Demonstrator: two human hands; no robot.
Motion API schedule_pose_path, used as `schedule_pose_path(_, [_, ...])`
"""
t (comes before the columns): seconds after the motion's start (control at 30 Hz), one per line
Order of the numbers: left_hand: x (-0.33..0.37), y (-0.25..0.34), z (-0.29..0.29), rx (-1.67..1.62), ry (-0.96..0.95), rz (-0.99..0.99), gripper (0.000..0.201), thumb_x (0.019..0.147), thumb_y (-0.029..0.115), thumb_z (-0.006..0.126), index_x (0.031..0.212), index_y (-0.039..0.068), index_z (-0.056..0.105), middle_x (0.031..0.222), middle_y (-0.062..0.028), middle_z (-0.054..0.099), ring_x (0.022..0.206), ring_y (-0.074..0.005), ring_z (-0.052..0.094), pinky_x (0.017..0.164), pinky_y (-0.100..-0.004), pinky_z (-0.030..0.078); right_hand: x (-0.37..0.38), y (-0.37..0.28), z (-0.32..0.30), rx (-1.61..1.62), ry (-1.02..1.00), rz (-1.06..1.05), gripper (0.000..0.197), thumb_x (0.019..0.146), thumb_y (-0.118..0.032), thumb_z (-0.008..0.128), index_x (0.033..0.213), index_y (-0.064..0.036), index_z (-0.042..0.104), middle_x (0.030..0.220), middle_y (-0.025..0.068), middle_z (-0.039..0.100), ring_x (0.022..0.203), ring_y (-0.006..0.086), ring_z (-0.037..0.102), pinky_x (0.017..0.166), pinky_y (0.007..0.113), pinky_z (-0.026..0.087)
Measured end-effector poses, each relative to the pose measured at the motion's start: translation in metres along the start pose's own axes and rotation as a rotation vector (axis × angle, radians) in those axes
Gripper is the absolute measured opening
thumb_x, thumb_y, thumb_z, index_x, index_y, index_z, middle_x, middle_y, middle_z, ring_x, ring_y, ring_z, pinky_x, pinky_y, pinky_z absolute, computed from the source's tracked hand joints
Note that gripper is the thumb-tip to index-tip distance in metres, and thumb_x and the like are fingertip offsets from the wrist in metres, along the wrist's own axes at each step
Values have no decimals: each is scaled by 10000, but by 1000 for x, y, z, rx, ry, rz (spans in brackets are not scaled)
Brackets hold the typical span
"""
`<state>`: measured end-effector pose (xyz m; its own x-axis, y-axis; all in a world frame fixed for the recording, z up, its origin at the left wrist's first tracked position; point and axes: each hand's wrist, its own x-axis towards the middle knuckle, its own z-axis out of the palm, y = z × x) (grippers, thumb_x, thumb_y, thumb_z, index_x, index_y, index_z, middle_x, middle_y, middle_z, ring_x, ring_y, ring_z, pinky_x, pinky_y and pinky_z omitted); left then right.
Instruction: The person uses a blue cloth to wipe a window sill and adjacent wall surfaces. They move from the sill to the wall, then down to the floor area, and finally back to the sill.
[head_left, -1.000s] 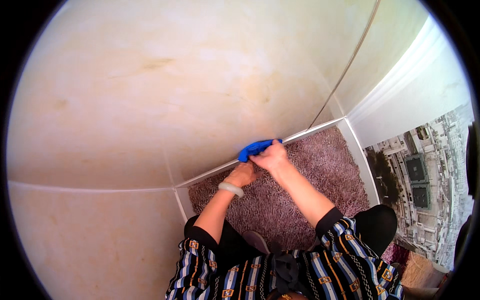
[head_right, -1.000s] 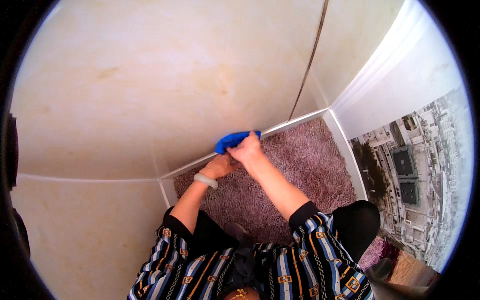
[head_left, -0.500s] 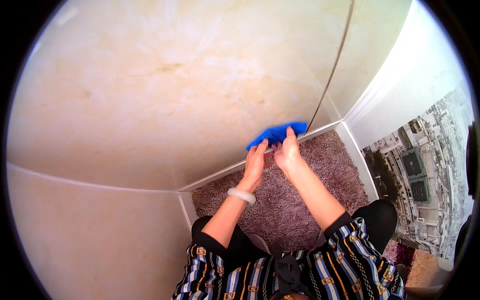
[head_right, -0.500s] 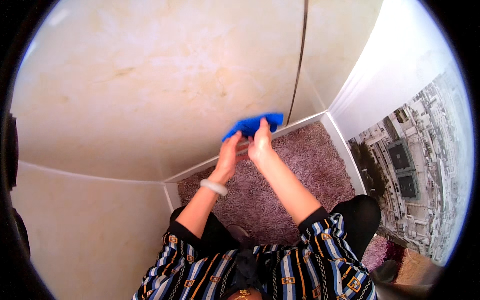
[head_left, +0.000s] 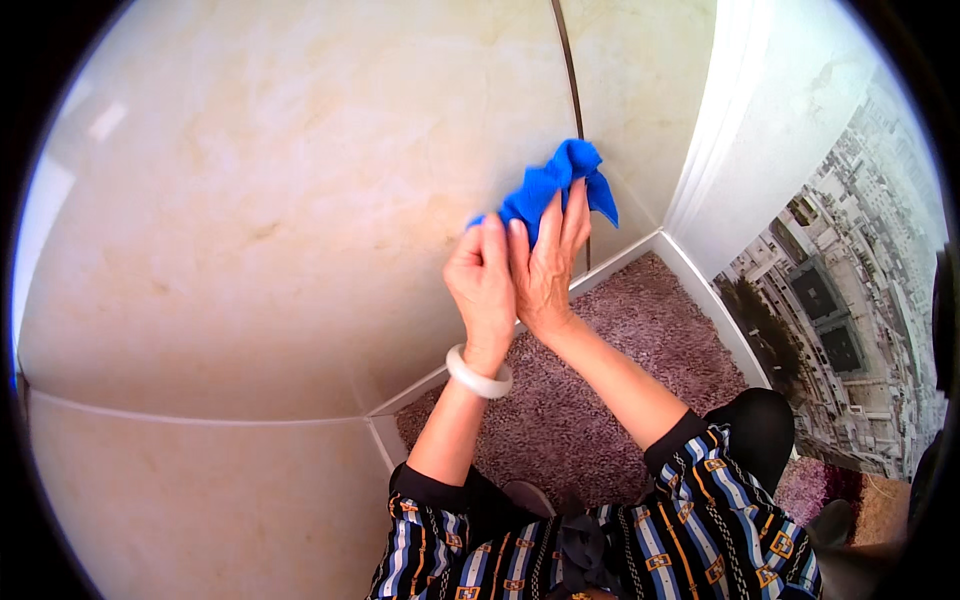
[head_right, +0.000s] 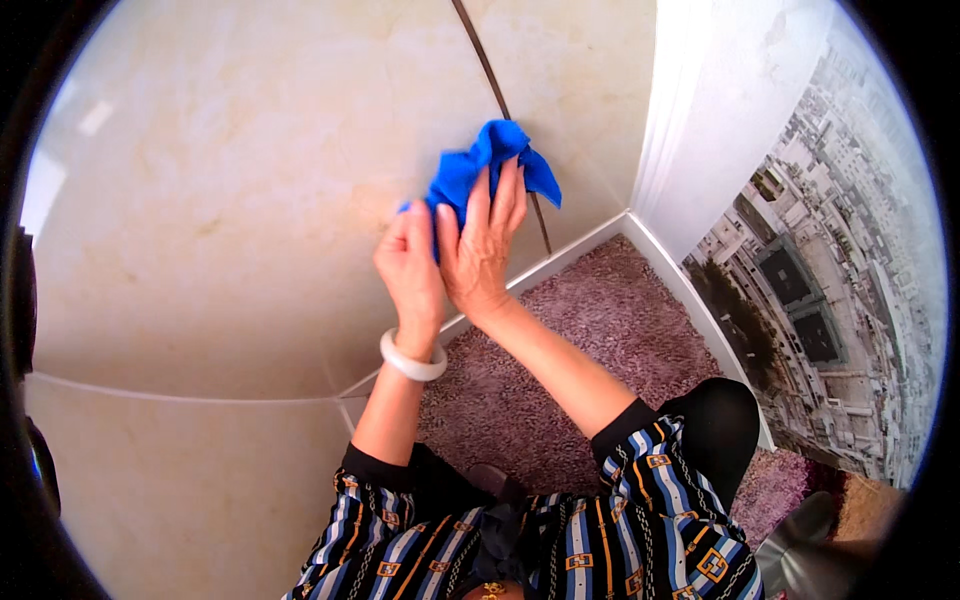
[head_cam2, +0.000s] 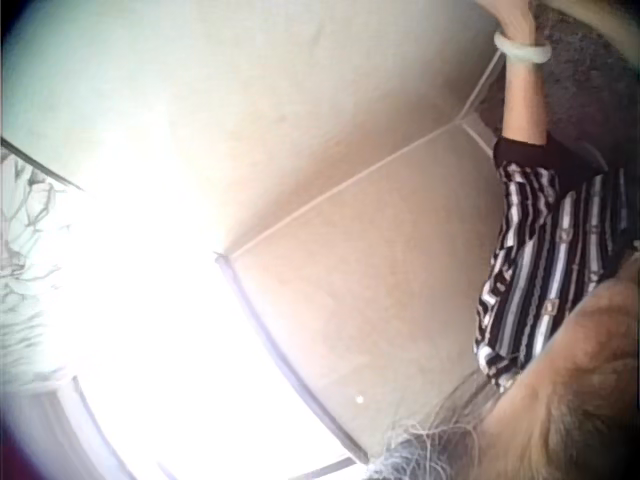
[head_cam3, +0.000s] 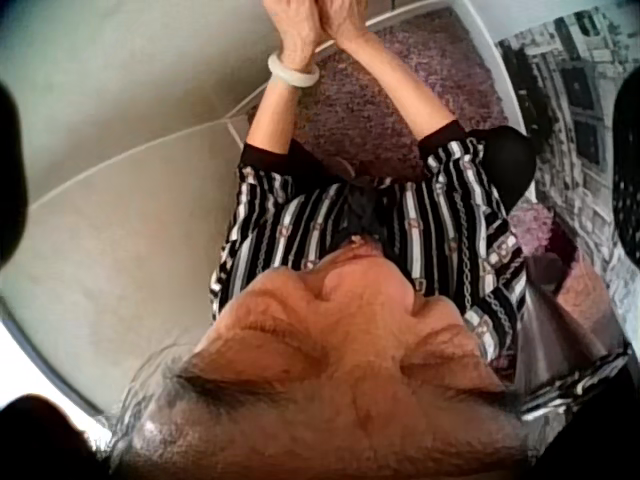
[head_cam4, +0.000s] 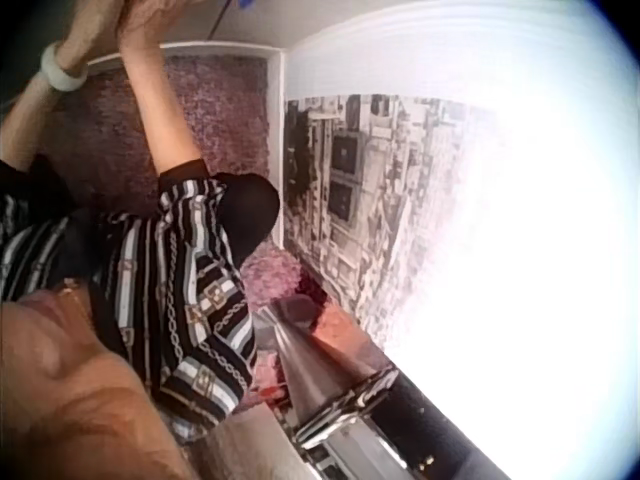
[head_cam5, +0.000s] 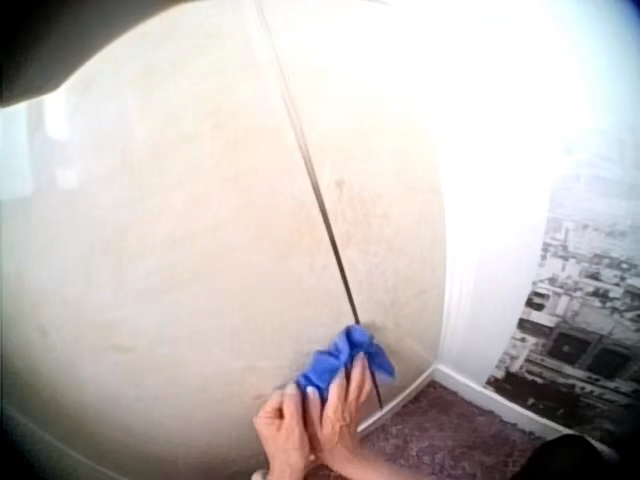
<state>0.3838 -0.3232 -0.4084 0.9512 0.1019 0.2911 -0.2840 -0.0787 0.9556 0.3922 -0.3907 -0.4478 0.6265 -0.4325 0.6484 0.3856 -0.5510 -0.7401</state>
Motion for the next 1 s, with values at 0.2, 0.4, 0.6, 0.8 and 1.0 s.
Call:
schedule_pose_path(0.2, [-43, -76, -30, 625, -184, 19, 224, 929, 189, 632, 960, -32, 648, 728, -160, 649, 696, -181, 638, 644, -332, 514, -96, 102, 20, -181, -176, -97, 731, 956, -297, 577, 1502, 50, 235, 1553, 363, 108, 1430, 546, 130, 1149, 627, 165])
schedule_pose_path(0.4, [-32, -42, -46, 674, -115, 392, 268, 849, 60, 677, 1108, -7, 670, 1031, -172, 685, 876, -316, 676, 773, -397, 543, -54, 71, 14, -62, -71, -105, 769, 953, -322, 580, 1525, 34, 208, 1565, 351, 71, 1447, 529, 75, 1147, 636, 132])
schedule_pose_path(0.6, [26, 30, -36, 1165, 168, 1120, 489, 887, 166, 646, 1366, 102, 571, 1458, -160, 483, 1404, -368, 367, 1160, -511, 228, 67, 26, 10, -81, 187, -484, 603, 920, -316, 571, 1456, -71, 443, 1556, 261, 265, 1431, 488, 228, 1145, 617, 149])
schedule_pose_path(0.8, [55, 15, -32, 1399, 317, 1085, 563, 949, 452, 548, 1439, 178, 505, 1549, -124, 371, 1476, -352, 229, 1178, -603, 63, 20, 67, 25, -101, 154, -441, 537, 964, -367, 511, 1412, -73, 500, 1529, 255, 316, 1421, 480, 249, 1135, 638, 150])
schedule_pose_path(1.0, [62, 2, -32, 1529, 378, 1132, 615, 966, 575, 446, 1456, 204, 472, 1559, -128, 338, 1479, -381, 207, 1154, -665, 85, 62, 62, 4, -179, 209, -482, 554, 971, -394, 464, 1426, -77, 486, 1537, 274, 295, 1416, 500, 246, 1118, 683, 110])
